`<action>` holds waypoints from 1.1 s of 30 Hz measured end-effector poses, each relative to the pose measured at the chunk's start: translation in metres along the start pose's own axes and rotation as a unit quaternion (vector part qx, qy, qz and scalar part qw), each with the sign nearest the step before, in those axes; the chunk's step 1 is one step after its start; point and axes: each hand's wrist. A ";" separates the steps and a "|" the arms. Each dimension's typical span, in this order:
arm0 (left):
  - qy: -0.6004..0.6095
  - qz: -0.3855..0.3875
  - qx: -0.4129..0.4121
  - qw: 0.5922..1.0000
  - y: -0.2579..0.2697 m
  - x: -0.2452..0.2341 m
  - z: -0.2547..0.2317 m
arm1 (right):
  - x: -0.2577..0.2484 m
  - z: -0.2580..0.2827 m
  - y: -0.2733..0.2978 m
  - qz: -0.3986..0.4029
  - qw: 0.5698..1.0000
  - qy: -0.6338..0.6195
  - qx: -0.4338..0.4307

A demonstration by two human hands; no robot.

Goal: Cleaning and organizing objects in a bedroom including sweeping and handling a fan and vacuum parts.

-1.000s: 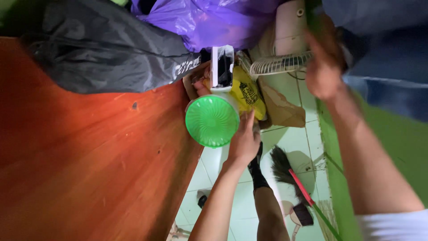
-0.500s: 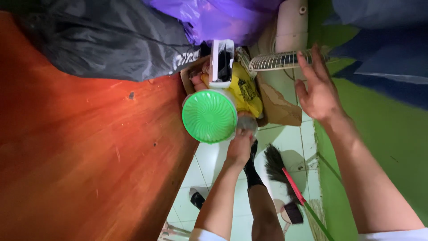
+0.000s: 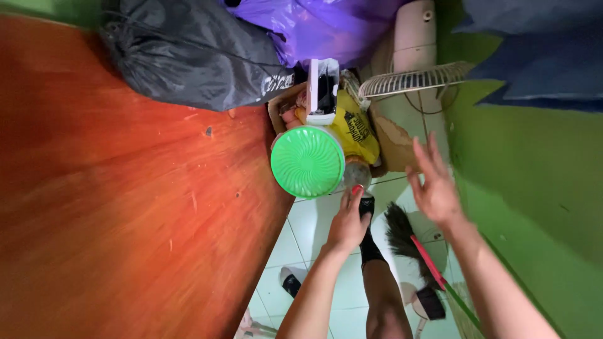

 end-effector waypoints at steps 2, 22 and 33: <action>0.007 0.040 -0.052 0.998 0.025 -0.013 -0.002 | 0.008 0.009 0.029 0.037 0.994 0.005 0.103; -0.252 -0.010 0.249 0.935 0.437 -0.151 0.032 | 0.079 0.329 0.427 -0.169 0.951 -0.151 0.211; -0.308 0.066 0.316 0.895 0.598 -0.095 0.089 | 0.070 0.422 0.663 -0.204 0.935 -0.117 0.266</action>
Point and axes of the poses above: each hand's wrist, its own y-axis away from the middle knuckle, its own x-axis out of the palm, z = x × y, and after that the axes turned 7 degrees about -x, right-handed
